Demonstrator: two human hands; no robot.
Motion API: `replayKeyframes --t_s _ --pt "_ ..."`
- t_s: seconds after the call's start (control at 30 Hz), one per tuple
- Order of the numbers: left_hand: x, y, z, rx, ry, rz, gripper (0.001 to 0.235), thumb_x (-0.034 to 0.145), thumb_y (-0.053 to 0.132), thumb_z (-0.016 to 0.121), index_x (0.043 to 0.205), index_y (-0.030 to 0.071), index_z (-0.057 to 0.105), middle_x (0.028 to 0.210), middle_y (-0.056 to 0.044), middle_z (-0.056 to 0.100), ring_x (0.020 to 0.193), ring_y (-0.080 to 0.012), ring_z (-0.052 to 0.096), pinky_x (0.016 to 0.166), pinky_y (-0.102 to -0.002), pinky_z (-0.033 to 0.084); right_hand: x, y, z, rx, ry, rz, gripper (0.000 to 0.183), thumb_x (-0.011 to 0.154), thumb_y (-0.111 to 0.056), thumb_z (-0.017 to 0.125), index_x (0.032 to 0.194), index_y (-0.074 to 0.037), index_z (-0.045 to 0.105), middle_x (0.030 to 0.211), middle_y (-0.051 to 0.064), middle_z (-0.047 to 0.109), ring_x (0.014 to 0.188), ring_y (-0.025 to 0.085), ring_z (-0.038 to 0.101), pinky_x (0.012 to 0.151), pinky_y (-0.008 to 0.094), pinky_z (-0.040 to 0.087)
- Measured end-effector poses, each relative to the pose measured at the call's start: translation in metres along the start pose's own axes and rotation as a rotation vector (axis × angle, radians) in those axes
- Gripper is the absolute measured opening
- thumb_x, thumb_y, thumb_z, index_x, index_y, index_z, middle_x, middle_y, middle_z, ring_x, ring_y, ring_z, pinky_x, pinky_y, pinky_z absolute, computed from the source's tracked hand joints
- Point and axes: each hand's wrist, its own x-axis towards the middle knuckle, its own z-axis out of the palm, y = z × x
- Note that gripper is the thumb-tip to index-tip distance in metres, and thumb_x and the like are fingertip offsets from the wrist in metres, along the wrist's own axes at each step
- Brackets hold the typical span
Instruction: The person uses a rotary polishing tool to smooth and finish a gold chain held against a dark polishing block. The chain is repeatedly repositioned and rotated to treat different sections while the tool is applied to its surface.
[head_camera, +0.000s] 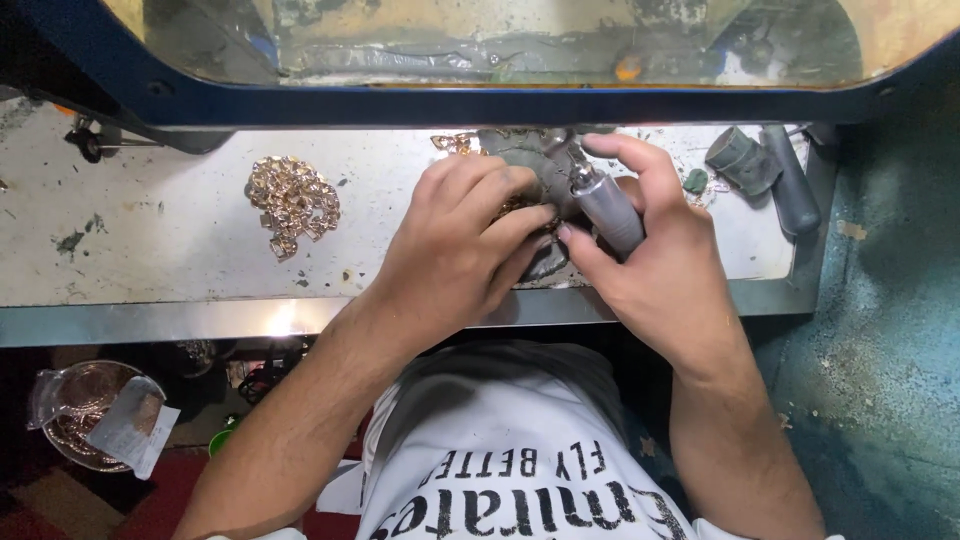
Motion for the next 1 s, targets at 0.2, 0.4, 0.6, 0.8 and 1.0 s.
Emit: replayKeyframes --t_s 0.2,0.4,0.6,0.8,1.0 --pt "0.003 -0.003 -0.004 -0.038 0.018 0.029 0.014 0.103 0.016 0.066 0.106 0.004 0.07 0.11 -0.012 0.063 0.107 -0.0345 0.058 0.098 -0.05 0.046 -0.004 0.029 0.008 -0.057 0.218 -0.285 0.056 0.092 -0.015 0.077 0.127 -0.008 0.034 0.125 0.016 0.05 0.091 0.027 0.07 0.092 0.042 0.053" --pt "0.004 -0.004 -0.003 -0.035 0.031 0.044 0.013 0.102 0.016 0.069 0.102 0.003 0.068 0.108 -0.013 0.062 0.106 -0.0343 0.058 0.1 -0.051 0.048 0.006 0.053 -0.003 -0.299 0.35 -0.205 0.039 0.096 -0.013 0.081 0.121 -0.003 0.053 0.115 0.013 0.067 0.082 0.032 0.067 0.076 0.044 0.051" --pt "0.007 -0.004 -0.007 -0.025 -0.036 0.024 0.015 0.1 0.016 0.066 0.11 0.004 0.068 0.113 -0.013 0.062 0.11 -0.0334 0.057 0.101 -0.05 0.045 0.019 0.073 -0.024 -0.627 0.363 -0.287 0.052 0.093 -0.028 0.099 0.096 0.006 0.06 0.098 0.023 0.061 0.091 0.041 0.058 0.073 0.049 0.047" --pt "0.008 -0.005 -0.01 -0.071 -0.022 0.009 0.017 0.1 0.013 0.061 0.115 0.005 0.066 0.113 -0.012 0.064 0.108 -0.0338 0.057 0.101 -0.052 0.045 -0.013 0.078 -0.014 -0.481 0.451 -0.582 0.031 0.113 -0.023 0.062 0.122 0.006 0.063 0.122 0.024 0.071 0.113 0.041 0.071 0.1 0.05 0.056" --pt "0.006 -0.006 -0.006 -0.012 -0.01 -0.006 0.014 0.096 0.014 0.07 0.108 0.007 0.069 0.115 -0.012 0.067 0.11 -0.0327 0.059 0.099 -0.047 0.046 -0.015 0.082 0.006 -0.48 0.505 -0.686 0.031 0.101 -0.027 0.072 0.106 0.003 0.066 0.104 0.019 0.076 0.092 0.035 0.073 0.088 0.045 0.056"
